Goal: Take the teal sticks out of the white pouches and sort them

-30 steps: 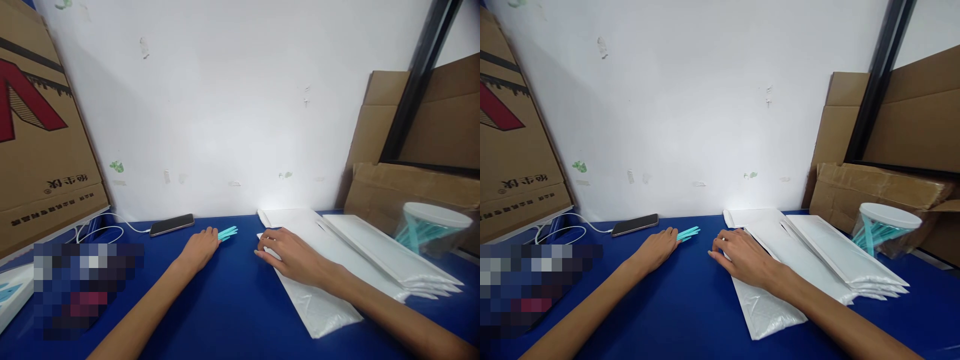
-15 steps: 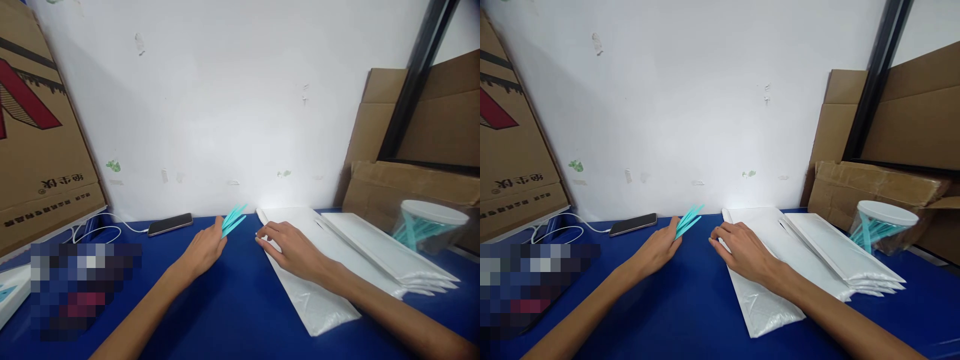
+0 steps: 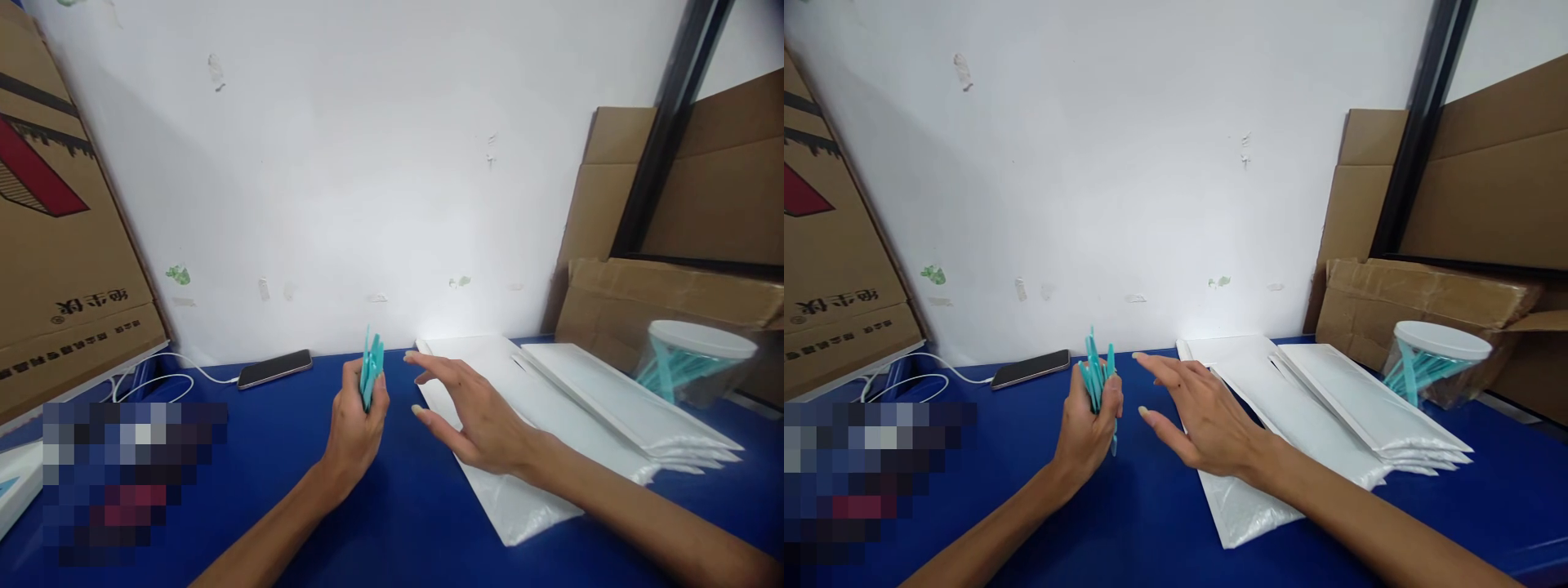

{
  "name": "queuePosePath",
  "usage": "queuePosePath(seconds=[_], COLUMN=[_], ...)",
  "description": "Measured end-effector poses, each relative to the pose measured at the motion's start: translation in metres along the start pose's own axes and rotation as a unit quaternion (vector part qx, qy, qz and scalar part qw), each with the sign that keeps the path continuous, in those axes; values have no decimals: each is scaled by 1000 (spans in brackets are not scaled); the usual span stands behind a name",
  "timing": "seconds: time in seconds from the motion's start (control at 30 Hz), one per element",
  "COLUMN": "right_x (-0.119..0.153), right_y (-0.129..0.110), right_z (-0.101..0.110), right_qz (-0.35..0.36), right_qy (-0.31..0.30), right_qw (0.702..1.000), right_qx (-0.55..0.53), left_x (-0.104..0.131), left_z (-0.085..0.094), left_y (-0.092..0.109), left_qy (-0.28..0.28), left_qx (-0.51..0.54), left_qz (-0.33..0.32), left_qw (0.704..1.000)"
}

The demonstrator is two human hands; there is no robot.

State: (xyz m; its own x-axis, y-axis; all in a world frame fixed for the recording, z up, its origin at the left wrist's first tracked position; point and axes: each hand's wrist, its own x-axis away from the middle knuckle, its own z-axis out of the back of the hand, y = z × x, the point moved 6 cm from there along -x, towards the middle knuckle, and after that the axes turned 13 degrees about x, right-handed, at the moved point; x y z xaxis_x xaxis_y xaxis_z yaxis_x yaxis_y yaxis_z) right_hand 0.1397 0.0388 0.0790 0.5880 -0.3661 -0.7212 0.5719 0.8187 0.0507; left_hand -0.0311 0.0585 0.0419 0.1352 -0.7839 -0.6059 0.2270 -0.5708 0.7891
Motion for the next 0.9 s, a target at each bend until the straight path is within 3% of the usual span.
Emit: queuePosePath(seconds=[0.1, 0.2, 0.47, 0.6, 0.9], right_x=[1, 1, 2, 3, 4], right_y=[-6, -9, -14, -12, -19], right_z=[-1, -1, -8, -9, 3], right_qz=[20, 33, 56, 43, 61], right_qy=[-10, -12, -49, -42, 15], right_qw=[1000, 999, 997, 998, 998], right_qx=[10, 14, 16, 25, 14], left_x=[-2, 0, 6, 4, 11], left_z=[7, 7, -17, -20, -23], left_y=[0, -4, -16, -12, 11], left_qy=[40, 37, -118, -155, -120], left_qx=[18, -5, -52, -31, 39], left_qz=[-7, -11, -23, -8, 54], left_qw=[999, 999, 991, 987, 991])
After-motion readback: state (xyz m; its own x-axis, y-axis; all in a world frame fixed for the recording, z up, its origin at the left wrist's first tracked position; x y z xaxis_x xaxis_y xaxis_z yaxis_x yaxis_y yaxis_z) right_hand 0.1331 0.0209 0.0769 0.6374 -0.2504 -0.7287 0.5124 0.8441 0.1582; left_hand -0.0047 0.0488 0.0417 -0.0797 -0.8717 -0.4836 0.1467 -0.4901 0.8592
